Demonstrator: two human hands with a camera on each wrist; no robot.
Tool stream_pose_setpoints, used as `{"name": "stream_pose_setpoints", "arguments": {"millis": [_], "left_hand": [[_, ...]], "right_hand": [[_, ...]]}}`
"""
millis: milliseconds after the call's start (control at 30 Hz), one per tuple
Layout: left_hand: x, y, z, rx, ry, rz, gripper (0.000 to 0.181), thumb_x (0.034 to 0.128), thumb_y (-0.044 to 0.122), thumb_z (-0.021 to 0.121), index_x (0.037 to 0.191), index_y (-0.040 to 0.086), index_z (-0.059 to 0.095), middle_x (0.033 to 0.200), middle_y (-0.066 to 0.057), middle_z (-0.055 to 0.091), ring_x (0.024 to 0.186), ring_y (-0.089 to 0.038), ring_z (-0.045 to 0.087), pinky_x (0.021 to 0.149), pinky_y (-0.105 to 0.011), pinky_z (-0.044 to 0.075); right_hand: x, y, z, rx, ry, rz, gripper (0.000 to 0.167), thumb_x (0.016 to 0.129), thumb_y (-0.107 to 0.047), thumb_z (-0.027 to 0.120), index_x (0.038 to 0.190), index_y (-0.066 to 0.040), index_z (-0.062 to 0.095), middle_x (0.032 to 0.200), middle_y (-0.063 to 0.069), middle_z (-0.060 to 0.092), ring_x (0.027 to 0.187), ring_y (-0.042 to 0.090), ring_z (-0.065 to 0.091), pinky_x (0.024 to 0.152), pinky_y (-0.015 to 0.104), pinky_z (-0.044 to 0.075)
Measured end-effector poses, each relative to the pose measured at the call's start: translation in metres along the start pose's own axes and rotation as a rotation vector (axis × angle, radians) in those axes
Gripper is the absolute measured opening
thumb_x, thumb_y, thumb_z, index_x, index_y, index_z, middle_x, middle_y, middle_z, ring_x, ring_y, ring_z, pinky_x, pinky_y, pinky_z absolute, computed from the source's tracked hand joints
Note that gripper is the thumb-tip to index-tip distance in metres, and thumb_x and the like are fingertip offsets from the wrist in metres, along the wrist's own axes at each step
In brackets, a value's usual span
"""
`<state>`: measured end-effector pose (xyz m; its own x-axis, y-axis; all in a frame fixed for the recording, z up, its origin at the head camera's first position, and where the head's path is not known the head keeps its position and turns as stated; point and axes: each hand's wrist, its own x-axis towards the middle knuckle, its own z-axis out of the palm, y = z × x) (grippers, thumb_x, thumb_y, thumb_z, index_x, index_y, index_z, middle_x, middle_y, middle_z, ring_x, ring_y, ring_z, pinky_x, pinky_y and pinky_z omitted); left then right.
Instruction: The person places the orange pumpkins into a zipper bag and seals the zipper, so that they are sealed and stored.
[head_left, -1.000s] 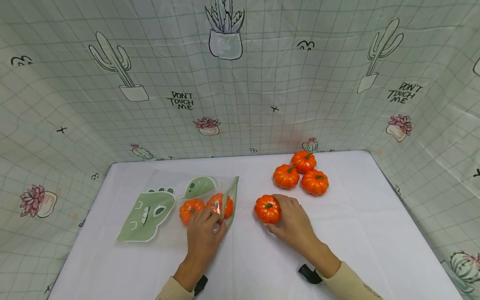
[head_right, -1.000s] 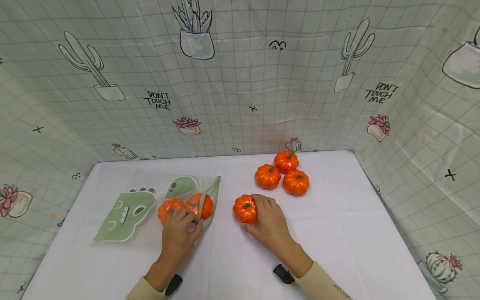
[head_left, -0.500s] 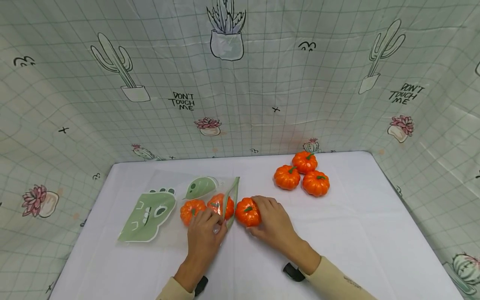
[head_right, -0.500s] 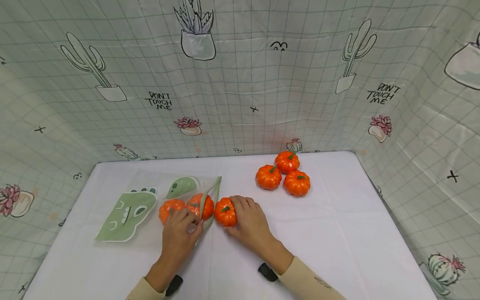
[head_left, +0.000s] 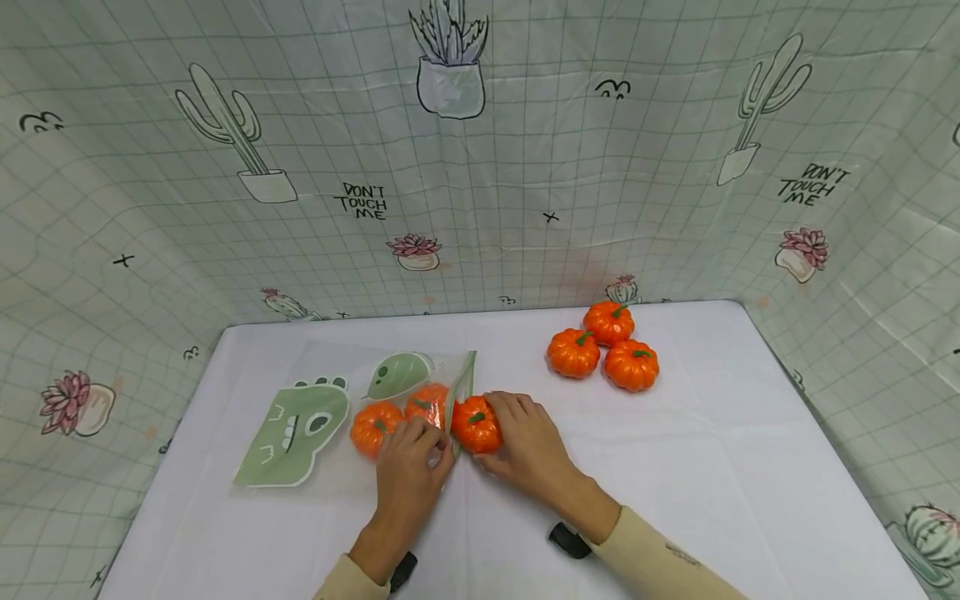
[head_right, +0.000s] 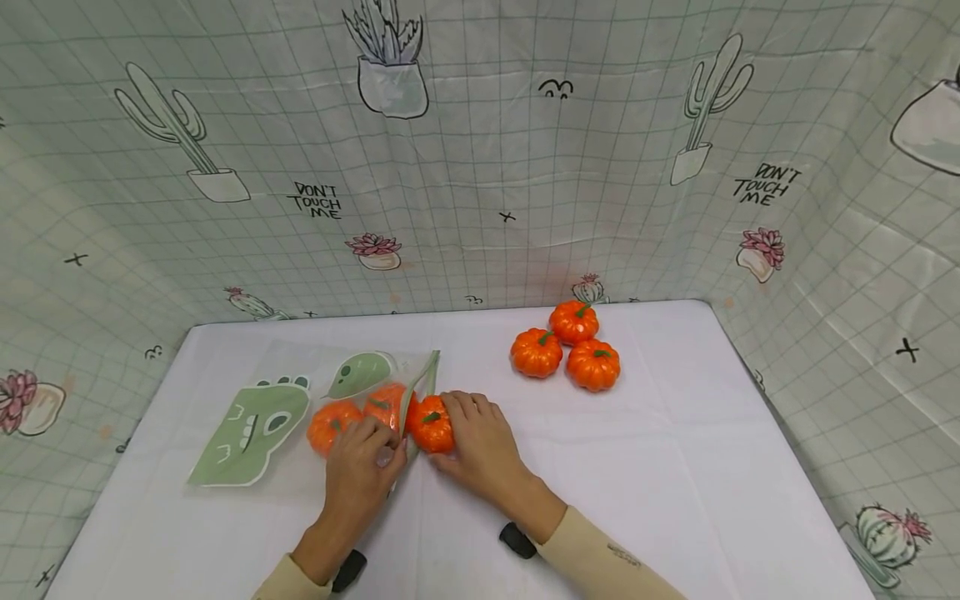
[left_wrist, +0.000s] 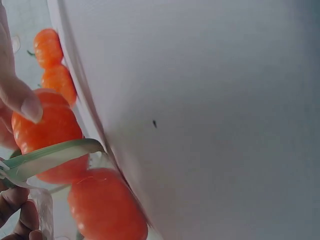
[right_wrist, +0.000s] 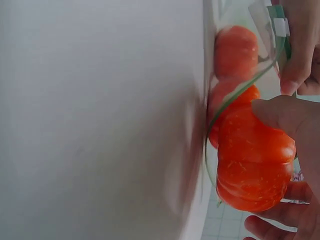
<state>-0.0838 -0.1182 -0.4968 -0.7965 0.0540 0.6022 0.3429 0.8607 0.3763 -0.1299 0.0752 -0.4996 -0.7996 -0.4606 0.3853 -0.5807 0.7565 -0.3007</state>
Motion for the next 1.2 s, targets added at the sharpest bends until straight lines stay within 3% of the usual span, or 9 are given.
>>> {"name": "stream_pose_setpoints", "arguments": {"millis": [333, 500, 700, 867, 1033, 1200], "left_hand": [[0.0, 0.0, 0.0, -0.001, 0.001, 0.042, 0.027, 0.0735, 0.001, 0.09, 0.074, 0.011, 0.064, 0.079, 0.0, 0.054, 0.075, -0.019, 0.053, 0.066, -0.032, 0.04], [0.0, 0.001, -0.001, 0.009, -0.013, 0.047, 0.025, 0.0748, 0.001, 0.088, 0.075, 0.01, 0.065, 0.08, 0.0, 0.054, 0.076, -0.02, 0.054, 0.069, -0.034, 0.043], [0.0, 0.002, -0.002, 0.025, -0.034, 0.045, 0.024, 0.0753, 0.003, 0.089, 0.076, 0.011, 0.066, 0.081, -0.001, 0.056, 0.077, -0.02, 0.055, 0.069, -0.035, 0.044], [0.001, 0.002, -0.002, 0.025, -0.052, 0.044, 0.024, 0.076, 0.005, 0.09, 0.077, 0.012, 0.067, 0.081, -0.001, 0.056, 0.077, -0.02, 0.056, 0.068, -0.034, 0.044], [0.001, 0.0, -0.001, 0.018, -0.029, 0.066, 0.025, 0.0755, 0.004, 0.09, 0.076, 0.012, 0.066, 0.08, -0.001, 0.055, 0.076, -0.02, 0.055, 0.069, -0.034, 0.045], [0.001, 0.001, 0.001, -0.002, 0.009, 0.092, 0.026, 0.0749, 0.002, 0.086, 0.075, 0.011, 0.063, 0.079, -0.001, 0.053, 0.073, -0.02, 0.051, 0.068, -0.036, 0.043]], "right_hand": [[0.01, -0.012, 0.011, 0.017, 0.002, -0.014, 0.077, 0.077, -0.042, 0.095, 0.133, -0.001, 0.062, 0.126, 0.014, 0.069, 0.115, 0.032, 0.063, 0.095, 0.047, 0.056], [0.014, -0.016, 0.013, 0.012, -0.05, -0.025, 0.074, 0.082, -0.042, 0.09, 0.136, 0.0, 0.061, 0.127, 0.014, 0.069, 0.116, 0.033, 0.063, 0.098, 0.047, 0.055], [0.011, -0.013, 0.01, 0.001, -0.114, -0.028, 0.078, 0.086, -0.05, 0.086, 0.141, -0.001, 0.059, 0.133, 0.016, 0.067, 0.122, 0.035, 0.063, 0.1, 0.049, 0.055], [0.007, -0.005, 0.008, -0.018, -0.106, -0.011, 0.077, 0.086, -0.051, 0.085, 0.141, -0.003, 0.06, 0.129, 0.014, 0.069, 0.121, 0.033, 0.064, 0.099, 0.049, 0.055], [0.008, -0.007, 0.011, -0.007, -0.082, -0.051, 0.075, 0.087, -0.048, 0.085, 0.141, -0.003, 0.06, 0.123, 0.012, 0.071, 0.116, 0.032, 0.065, 0.098, 0.048, 0.055], [0.009, -0.013, 0.015, 0.004, -0.129, -0.065, 0.07, 0.091, -0.042, 0.082, 0.145, -0.004, 0.059, 0.128, 0.01, 0.07, 0.118, 0.032, 0.064, 0.101, 0.047, 0.053]]}}
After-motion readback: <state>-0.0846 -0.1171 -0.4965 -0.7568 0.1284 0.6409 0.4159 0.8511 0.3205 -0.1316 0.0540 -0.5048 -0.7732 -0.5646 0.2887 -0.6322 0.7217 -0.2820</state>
